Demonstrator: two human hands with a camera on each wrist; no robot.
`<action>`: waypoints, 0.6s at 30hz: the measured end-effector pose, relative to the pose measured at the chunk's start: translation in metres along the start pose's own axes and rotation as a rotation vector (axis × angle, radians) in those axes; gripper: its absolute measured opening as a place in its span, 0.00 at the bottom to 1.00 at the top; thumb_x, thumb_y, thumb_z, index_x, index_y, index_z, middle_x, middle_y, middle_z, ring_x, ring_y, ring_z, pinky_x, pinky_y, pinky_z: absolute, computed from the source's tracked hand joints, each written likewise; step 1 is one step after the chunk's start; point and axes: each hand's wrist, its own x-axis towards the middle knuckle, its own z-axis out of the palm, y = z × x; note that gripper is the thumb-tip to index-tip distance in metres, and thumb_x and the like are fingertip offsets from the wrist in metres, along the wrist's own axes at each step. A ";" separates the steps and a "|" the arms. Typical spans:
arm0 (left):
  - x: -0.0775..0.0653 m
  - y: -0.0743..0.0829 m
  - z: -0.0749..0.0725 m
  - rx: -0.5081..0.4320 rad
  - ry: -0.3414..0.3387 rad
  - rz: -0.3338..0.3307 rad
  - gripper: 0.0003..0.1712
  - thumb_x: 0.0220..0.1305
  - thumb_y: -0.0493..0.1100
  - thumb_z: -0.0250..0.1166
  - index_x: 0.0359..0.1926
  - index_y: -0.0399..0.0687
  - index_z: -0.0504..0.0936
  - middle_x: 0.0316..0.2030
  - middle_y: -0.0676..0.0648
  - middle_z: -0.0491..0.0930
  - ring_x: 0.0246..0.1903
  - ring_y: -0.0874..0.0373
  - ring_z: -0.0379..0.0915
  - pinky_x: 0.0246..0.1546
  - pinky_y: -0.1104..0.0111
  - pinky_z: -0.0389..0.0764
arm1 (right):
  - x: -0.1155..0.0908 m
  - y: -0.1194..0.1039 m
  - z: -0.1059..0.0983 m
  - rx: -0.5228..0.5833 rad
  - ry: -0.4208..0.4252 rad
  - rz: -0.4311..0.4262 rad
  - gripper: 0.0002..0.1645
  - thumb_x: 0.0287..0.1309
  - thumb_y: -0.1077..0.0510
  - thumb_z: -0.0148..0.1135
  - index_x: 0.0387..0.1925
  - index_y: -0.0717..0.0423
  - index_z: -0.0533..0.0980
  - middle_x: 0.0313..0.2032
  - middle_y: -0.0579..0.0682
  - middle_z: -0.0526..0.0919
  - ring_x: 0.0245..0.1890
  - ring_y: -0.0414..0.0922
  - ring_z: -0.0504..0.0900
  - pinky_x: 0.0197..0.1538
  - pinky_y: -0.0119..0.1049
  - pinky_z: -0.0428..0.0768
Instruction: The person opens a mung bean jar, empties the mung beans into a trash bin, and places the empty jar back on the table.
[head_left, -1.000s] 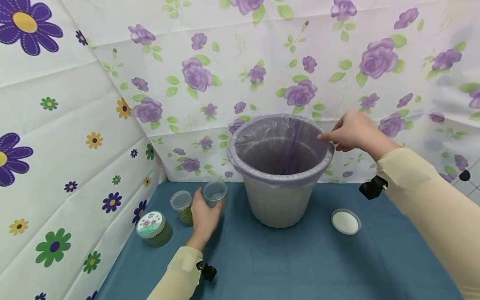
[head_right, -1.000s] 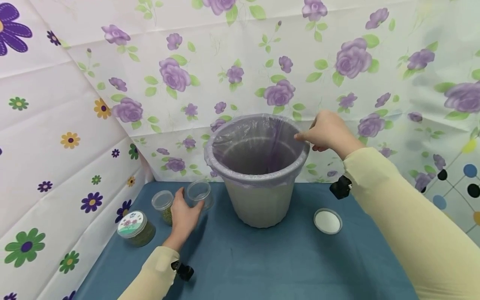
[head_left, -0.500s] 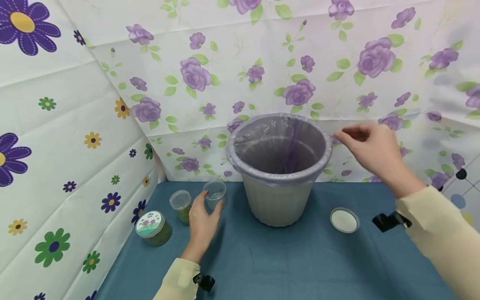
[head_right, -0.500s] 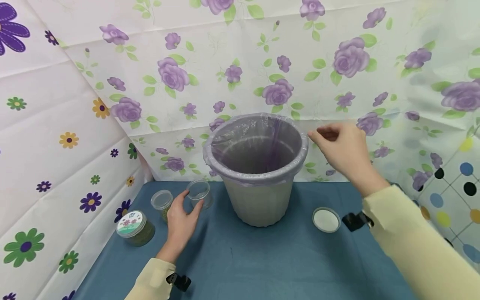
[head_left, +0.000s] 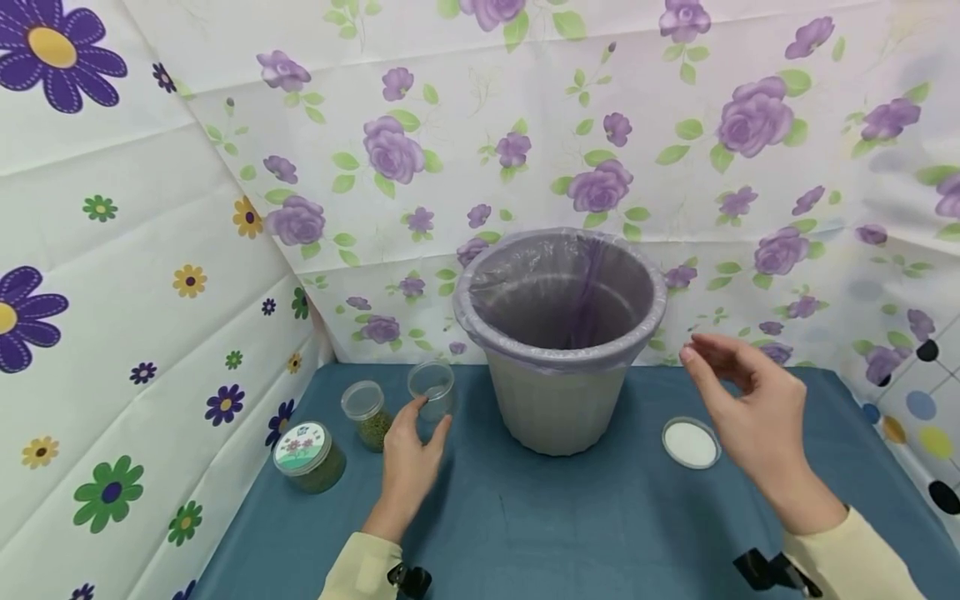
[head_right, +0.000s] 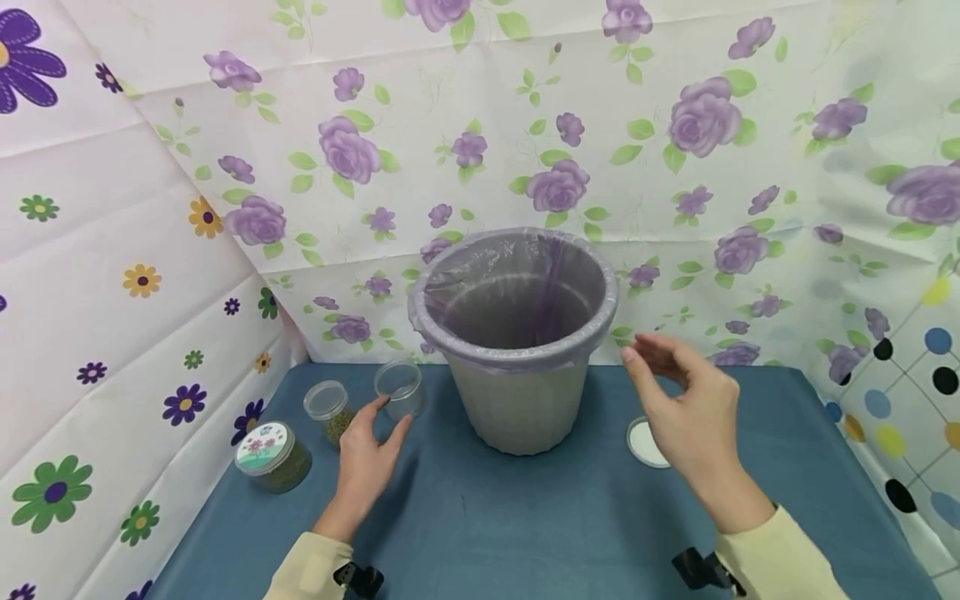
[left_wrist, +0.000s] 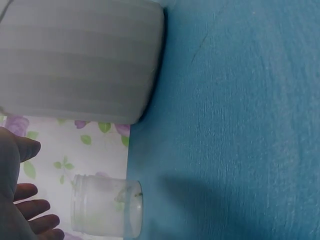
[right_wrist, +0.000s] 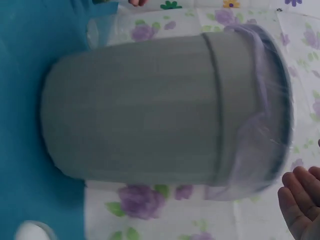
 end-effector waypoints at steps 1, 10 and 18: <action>-0.001 0.001 0.000 -0.001 -0.003 0.001 0.29 0.59 0.55 0.64 0.59 0.53 0.73 0.57 0.47 0.74 0.58 0.51 0.70 0.53 0.53 0.76 | -0.006 0.002 0.001 0.007 -0.009 0.018 0.16 0.54 0.56 0.66 0.47 0.42 0.81 0.42 0.46 0.85 0.37 0.25 0.80 0.43 0.13 0.75; -0.012 0.005 -0.002 0.004 -0.030 0.014 0.29 0.59 0.58 0.62 0.60 0.54 0.73 0.57 0.49 0.74 0.58 0.51 0.71 0.53 0.53 0.77 | -0.051 0.020 0.013 0.066 -0.184 0.153 0.12 0.57 0.55 0.64 0.44 0.41 0.81 0.42 0.44 0.85 0.41 0.30 0.81 0.45 0.16 0.77; -0.019 0.002 0.001 0.013 -0.038 0.012 0.28 0.59 0.59 0.62 0.59 0.56 0.73 0.56 0.50 0.74 0.57 0.53 0.72 0.51 0.55 0.78 | -0.079 0.025 0.022 0.015 -0.247 0.185 0.10 0.56 0.49 0.64 0.41 0.35 0.81 0.40 0.37 0.84 0.45 0.27 0.79 0.45 0.15 0.76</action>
